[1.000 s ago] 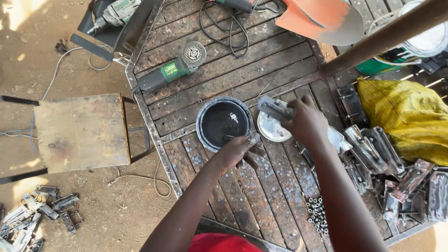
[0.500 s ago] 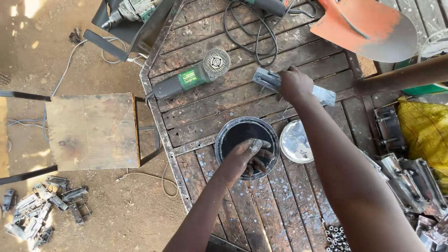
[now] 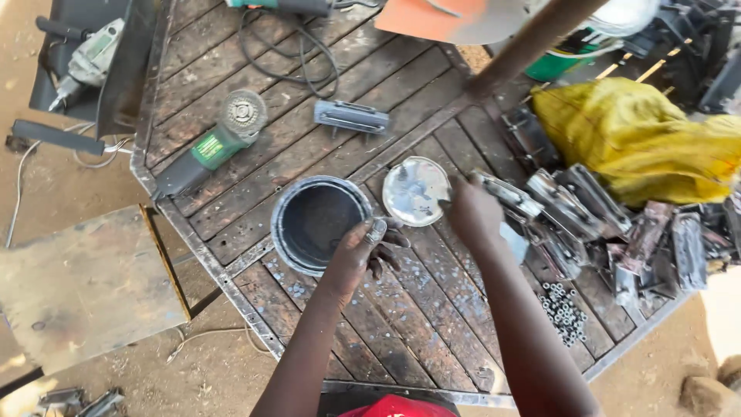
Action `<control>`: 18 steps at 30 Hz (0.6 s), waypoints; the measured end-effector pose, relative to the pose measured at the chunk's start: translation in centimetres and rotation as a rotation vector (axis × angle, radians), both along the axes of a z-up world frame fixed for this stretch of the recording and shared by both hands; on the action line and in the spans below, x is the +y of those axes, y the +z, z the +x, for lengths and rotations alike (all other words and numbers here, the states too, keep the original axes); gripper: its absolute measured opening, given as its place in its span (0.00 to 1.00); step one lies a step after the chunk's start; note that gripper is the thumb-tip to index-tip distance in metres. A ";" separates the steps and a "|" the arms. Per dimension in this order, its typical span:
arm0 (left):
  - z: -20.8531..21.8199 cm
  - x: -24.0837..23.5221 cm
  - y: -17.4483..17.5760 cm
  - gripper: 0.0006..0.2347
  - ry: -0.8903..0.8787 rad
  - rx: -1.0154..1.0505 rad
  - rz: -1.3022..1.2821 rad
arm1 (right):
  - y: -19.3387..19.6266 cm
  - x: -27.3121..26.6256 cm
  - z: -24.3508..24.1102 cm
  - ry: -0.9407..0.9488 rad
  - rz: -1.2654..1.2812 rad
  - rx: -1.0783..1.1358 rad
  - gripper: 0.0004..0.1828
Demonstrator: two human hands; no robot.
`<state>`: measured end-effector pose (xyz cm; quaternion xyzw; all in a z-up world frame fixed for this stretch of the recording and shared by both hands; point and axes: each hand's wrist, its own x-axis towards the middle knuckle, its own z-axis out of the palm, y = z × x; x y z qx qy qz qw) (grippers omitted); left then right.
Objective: Painting small metal brackets with black paint using a small spatula
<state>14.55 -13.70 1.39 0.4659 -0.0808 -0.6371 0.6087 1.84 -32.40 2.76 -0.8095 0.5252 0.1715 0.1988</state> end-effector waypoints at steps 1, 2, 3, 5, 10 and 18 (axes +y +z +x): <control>-0.9 -0.2 -0.1 0.16 -0.009 -0.006 -0.007 | -1.4 -1.3 -2.2 -0.009 -0.007 -0.006 0.23; -1.8 -0.2 -0.1 0.17 -0.028 -0.044 0.005 | -2.8 -2.4 -4.3 -0.054 -0.072 0.010 0.24; -2.8 -0.3 -0.2 0.17 -0.038 -0.081 0.018 | -4.2 -3.7 -6.5 -0.091 -0.136 0.027 0.25; -4.7 -0.5 -1.0 0.19 -0.061 -0.098 0.035 | -12.2 -7.9 -10.6 -0.071 -0.161 0.053 0.23; -9.1 0.4 -2.8 0.22 -0.080 -0.156 0.144 | -12.5 -9.0 -11.4 0.017 -0.209 0.048 0.18; -14.6 4.2 -9.5 0.22 -0.099 -0.178 0.338 | -9.2 -8.6 -12.5 0.069 -0.104 0.057 0.21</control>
